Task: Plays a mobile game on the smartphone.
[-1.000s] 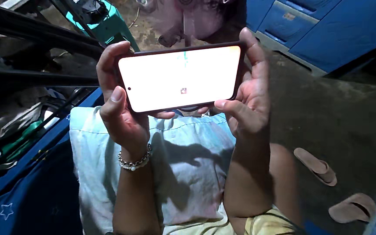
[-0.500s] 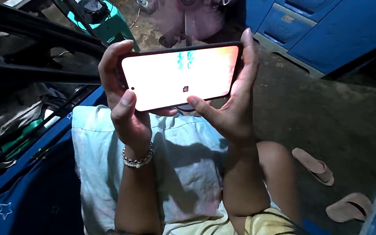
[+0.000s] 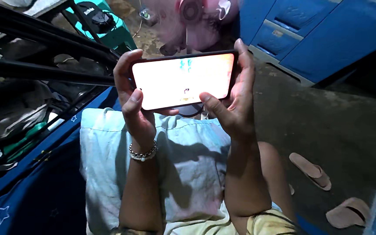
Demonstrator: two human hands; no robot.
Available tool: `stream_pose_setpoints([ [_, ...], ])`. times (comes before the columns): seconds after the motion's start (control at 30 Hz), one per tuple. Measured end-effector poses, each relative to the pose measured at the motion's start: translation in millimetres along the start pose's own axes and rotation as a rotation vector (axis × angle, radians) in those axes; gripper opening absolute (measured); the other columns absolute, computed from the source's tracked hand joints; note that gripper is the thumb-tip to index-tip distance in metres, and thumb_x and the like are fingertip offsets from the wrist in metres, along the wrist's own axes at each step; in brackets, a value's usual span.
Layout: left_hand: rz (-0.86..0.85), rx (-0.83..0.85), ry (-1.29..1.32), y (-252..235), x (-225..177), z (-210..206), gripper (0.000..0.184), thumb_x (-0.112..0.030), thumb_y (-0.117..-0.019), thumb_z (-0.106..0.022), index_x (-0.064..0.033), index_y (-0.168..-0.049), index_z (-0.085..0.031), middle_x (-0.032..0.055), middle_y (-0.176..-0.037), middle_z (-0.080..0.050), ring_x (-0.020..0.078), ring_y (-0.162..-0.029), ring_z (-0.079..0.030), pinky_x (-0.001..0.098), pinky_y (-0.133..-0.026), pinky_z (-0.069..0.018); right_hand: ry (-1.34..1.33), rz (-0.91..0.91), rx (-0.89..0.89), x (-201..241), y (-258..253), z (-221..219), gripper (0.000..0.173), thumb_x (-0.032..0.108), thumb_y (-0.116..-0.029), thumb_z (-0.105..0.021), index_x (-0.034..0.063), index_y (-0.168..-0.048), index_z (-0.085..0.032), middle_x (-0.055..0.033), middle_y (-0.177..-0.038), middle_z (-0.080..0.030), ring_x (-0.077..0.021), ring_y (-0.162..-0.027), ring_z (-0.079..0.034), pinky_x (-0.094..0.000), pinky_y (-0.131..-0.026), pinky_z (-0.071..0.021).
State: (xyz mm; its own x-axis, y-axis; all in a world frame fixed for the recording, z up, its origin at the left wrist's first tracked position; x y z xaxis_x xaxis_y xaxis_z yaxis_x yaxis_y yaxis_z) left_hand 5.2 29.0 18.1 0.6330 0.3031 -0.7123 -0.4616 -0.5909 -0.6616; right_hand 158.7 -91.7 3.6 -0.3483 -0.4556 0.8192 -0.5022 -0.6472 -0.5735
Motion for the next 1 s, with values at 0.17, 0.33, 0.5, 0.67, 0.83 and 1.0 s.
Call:
stream_pose_setpoints([
  [0.17,0.017,0.021,0.023,3,-2,4,0.048,-0.028,-0.1013,-0.041,-0.0174,-0.148,-0.039,0.0021,-0.137,-0.051,0.0117,-0.106,-0.065,0.0261,-0.068,-0.0623,-0.171,-0.083,0.035,7,3,0,0.09,0.014,-0.0889,-0.071,0.0125,-0.159,-0.015,-0.0072,-0.144,-0.046,-0.0129,-0.096,-0.068,-0.0261,-0.057,-0.0617],
  [0.33,0.061,0.016,0.052,4,-4,2,0.048,-0.033,-0.1021,-0.044,-0.0198,-0.148,-0.039,0.0017,-0.136,-0.053,0.0109,-0.099,-0.068,0.0266,-0.056,-0.062,-0.276,-0.118,0.045,10,4,2,0.083,0.003,-0.0878,-0.064,0.0166,-0.156,-0.019,-0.0075,-0.139,-0.051,-0.0178,-0.09,-0.071,-0.0323,-0.055,-0.0642],
  [0.5,0.061,0.032,0.028,3,-2,3,0.048,-0.033,-0.1024,-0.041,-0.0185,-0.148,-0.039,0.0026,-0.136,-0.052,0.0122,-0.102,-0.067,0.0265,-0.06,-0.062,-0.291,-0.1,0.036,6,4,1,0.085,0.001,-0.0865,-0.065,0.0147,-0.156,-0.018,-0.0093,-0.14,-0.049,-0.0193,-0.091,-0.071,-0.0334,-0.056,-0.0647],
  [0.67,0.075,0.031,0.017,2,-1,2,0.047,-0.032,-0.102,-0.042,-0.0192,-0.147,-0.04,0.0024,-0.135,-0.053,0.0118,-0.099,-0.068,0.0269,-0.055,-0.0616,-0.281,-0.105,0.018,1,3,1,0.09,0.003,-0.0859,-0.07,0.0129,-0.157,-0.016,-0.0099,-0.141,-0.048,-0.0188,-0.094,-0.071,-0.0335,-0.059,-0.0654],
  [0.83,0.148,0.082,0.024,0,-4,-5,0.054,-0.037,-0.1003,-0.05,-0.0199,-0.149,-0.037,0.0031,-0.138,-0.052,0.0141,-0.104,-0.068,0.0293,-0.058,-0.0633,-0.353,-0.155,-0.017,-6,2,10,0.088,0.01,-0.0871,-0.076,0.0184,-0.157,-0.023,-0.0076,-0.139,-0.051,-0.0176,-0.098,-0.07,-0.0321,-0.062,-0.0655],
  [1.0,0.085,0.104,-0.546,3,-20,-36,0.078,-0.047,-0.1028,-0.05,-0.0051,-0.16,-0.018,0.0038,-0.159,-0.034,0.013,-0.143,-0.039,0.032,-0.118,-0.0381,-0.526,-0.256,-0.149,-28,5,16,0.068,0.022,-0.0931,-0.071,0.0258,-0.149,-0.032,-0.0046,-0.127,-0.059,-0.0141,-0.085,-0.071,-0.0294,-0.053,-0.0621],
])
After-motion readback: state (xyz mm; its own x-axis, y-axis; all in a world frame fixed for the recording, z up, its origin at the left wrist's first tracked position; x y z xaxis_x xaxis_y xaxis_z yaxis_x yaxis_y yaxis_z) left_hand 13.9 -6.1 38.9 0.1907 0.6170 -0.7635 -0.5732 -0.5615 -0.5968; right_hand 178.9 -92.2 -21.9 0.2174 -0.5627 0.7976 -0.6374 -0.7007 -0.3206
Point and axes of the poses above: each hand's wrist, its own y-axis away from the middle knuckle, its own z-axis out of the back of the hand, x = y × z, the point moved 3 cm from there along -y, towards the middle knuckle
